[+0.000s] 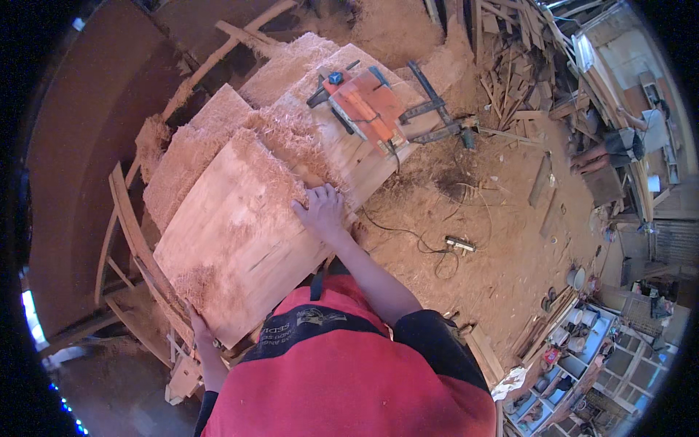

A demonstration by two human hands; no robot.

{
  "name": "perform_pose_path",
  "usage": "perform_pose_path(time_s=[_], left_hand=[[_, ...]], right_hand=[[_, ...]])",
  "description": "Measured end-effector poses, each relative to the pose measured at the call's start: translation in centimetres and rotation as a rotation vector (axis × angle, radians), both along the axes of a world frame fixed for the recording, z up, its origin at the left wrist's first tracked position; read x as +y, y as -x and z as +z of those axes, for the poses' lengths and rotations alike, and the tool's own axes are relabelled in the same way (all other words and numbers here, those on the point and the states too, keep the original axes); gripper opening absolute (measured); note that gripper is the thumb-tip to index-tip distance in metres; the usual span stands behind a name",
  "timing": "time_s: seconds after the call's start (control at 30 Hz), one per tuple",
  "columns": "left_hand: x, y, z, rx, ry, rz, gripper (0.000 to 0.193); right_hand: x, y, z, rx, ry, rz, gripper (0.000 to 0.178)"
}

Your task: The person planes a large wood board using an electric planer, then clamps the board to a workbench with a metal clamp to continue sanding it by hand.

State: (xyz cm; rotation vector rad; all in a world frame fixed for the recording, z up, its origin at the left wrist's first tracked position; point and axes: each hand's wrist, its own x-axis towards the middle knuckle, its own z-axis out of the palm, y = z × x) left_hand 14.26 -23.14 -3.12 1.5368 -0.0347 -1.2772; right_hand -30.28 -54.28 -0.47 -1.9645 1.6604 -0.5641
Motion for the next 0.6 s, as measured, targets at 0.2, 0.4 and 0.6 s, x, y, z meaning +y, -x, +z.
perform_pose_path(time_s=[0.2, 0.4, 0.6], left_hand=[[-1.0, 0.9, 0.4, 0.034, 0.009, -0.038, 0.091], [3.1, -3.4, -1.0, 0.017, 0.013, -0.004, 0.087], [3.6, -4.5, -1.0, 0.039, -0.021, 0.027, 0.083]], right_hand=[[-0.6, 0.1, 0.9, 0.034, -0.005, -0.013, 0.062], [1.2, -1.9, 1.0, 0.104, 0.013, 0.048, 0.07], [2.7, -2.8, 0.3, -0.001, 0.023, 0.067, 0.062]])
